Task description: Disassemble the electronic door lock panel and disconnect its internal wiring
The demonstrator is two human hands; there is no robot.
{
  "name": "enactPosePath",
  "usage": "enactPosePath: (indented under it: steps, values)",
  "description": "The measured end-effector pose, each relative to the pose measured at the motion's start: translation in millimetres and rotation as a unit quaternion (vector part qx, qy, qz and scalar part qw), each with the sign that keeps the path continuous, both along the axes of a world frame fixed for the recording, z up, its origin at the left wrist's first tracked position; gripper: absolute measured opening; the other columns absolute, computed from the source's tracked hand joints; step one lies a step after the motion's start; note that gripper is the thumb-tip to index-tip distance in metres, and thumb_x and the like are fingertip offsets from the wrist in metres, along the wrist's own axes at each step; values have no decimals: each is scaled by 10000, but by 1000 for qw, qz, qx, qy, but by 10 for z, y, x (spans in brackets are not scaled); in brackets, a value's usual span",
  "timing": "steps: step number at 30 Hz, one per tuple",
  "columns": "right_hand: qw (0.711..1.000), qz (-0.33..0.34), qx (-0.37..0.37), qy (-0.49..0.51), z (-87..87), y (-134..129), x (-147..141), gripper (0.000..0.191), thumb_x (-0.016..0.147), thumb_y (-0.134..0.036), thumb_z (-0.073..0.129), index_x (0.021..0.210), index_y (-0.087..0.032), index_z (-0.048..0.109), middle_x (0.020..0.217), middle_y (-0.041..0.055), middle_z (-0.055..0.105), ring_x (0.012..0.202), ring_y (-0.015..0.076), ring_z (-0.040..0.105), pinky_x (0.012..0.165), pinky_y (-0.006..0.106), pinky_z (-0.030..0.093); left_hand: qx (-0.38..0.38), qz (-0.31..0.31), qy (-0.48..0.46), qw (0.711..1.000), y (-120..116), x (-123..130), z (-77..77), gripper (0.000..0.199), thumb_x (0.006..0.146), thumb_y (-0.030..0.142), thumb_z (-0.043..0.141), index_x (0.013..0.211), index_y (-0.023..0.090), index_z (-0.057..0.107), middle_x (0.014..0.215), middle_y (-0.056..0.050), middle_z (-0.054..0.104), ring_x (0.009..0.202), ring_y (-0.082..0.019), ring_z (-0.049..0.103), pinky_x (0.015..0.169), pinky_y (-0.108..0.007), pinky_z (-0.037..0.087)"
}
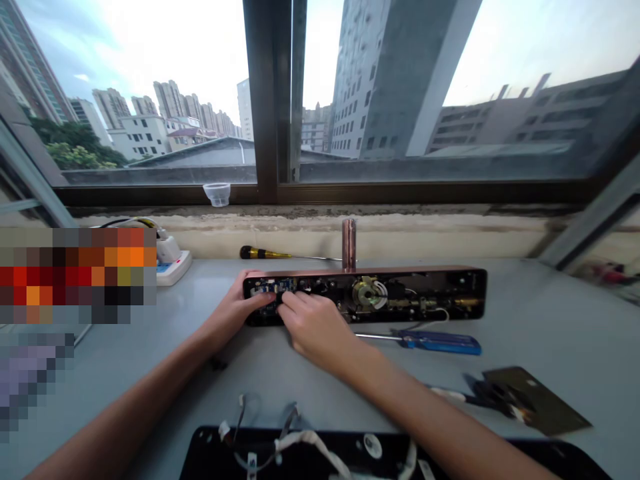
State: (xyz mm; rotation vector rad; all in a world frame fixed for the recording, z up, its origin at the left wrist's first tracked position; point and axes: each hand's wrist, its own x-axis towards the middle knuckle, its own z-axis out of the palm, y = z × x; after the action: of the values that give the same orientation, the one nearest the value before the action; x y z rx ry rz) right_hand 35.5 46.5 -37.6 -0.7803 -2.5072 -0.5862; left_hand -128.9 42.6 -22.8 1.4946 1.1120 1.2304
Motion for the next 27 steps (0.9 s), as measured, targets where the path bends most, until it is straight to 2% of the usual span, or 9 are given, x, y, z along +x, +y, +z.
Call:
enactPosePath:
  steps: [4, 9, 12, 18, 23, 27]
  values:
    - [1000, 0, 2, -2, -2, -6, -14, 118, 757, -56, 449, 765, -133, 538, 746, 38, 493, 648, 164, 447, 569, 271, 287, -6, 5, 2, 1000, -9, 7, 15, 251, 680, 197, 588, 884, 170, 444, 822, 21, 504, 823, -146, 476, 770, -264, 373]
    - [1000, 4, 0, 5, 13, -53, -6, 141, 844, -99, 384, 793, -127, 513, 755, 44, 487, 638, 160, 454, 555, 264, 287, -10, -1, 6, 1000, -30, 1, 30, 251, 689, 205, 585, 894, 178, 442, 843, 19, 508, 851, -154, 477, 783, -264, 369]
    - [1000, 6, -16, 22, 34, -87, 24, 138, 849, -92, 372, 807, -129, 499, 707, 27, 491, 614, 153, 460, 533, 258, 280, -11, 1, 17, 1000, -28, -3, 28, 249, 688, 211, 591, 885, 177, 443, 837, 18, 503, 849, -155, 476, 770, -258, 371]
    - [989, -50, -137, 5, 130, -156, 1, 102, 795, -56, 466, 810, -142, 519, 722, 31, 531, 680, 178, 489, 567, 264, 310, -19, 1, 7, 1000, -4, -2, -7, 263, 690, 227, 593, 899, 178, 442, 845, 16, 515, 848, -155, 487, 770, -266, 374]
    - [957, -96, -265, 70, 166, -191, -37, 152, 798, -45, 475, 892, -145, 540, 771, 47, 536, 739, 184, 508, 631, 265, 357, -18, 0, 6, 1000, 8, -8, -28, 267, 686, 230, 592, 903, 174, 446, 853, 13, 522, 850, -157, 496, 778, -280, 383]
    - [950, -75, -279, 118, 143, -182, -32, 145, 795, -46, 471, 868, -149, 542, 773, 47, 523, 742, 179, 505, 645, 271, 373, -14, -3, 24, 1000, 16, -6, -37, 269, 698, 247, 581, 920, 171, 449, 874, 4, 532, 864, -161, 506, 782, -283, 397]
